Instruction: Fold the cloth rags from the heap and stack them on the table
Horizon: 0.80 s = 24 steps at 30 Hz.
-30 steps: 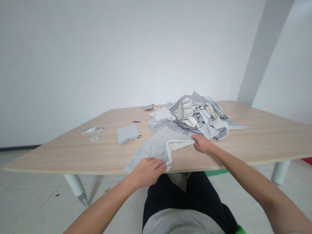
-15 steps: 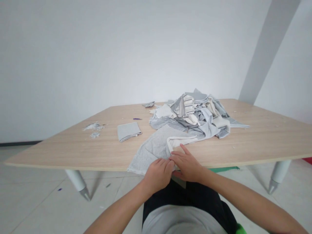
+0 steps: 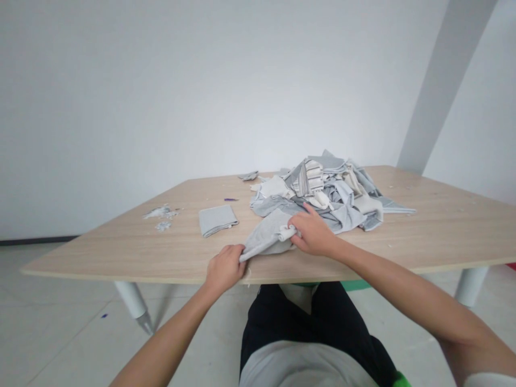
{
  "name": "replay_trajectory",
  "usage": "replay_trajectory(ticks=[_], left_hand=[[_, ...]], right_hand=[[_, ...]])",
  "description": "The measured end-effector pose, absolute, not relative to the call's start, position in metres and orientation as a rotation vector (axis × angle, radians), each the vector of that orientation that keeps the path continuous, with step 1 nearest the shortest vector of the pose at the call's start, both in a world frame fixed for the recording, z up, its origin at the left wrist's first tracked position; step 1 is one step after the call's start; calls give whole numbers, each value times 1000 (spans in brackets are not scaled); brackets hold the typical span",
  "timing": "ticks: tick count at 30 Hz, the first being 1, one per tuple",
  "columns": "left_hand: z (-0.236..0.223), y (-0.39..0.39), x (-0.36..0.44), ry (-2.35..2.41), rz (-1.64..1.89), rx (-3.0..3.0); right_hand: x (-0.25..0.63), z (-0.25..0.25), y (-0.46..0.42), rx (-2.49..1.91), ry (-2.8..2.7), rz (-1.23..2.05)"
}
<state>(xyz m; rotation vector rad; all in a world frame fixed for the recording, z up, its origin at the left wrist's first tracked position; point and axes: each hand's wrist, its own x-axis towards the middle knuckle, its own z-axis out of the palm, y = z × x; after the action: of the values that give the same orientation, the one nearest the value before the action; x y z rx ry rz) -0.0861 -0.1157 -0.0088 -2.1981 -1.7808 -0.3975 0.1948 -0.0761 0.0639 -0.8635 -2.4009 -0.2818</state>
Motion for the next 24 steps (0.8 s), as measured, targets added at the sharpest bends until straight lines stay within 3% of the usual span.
replay_trajectory(ticks=[8,14,18,24], left_hand=[[21,-108,-116,-1869,-297,-2165],[118,-72,-126,-1875,-67,-2331],[195,-21,-115,-2082,38,-2336],[289,21,-102,-1917,-629,-1871]], right_hand=[[204,100,-64,-949,-2349,-382],[211,128,-26,-1158,-2404,-334],[210,175,18,-1199,-2370,-343],[212,270,56,-954,-1909,-298]])
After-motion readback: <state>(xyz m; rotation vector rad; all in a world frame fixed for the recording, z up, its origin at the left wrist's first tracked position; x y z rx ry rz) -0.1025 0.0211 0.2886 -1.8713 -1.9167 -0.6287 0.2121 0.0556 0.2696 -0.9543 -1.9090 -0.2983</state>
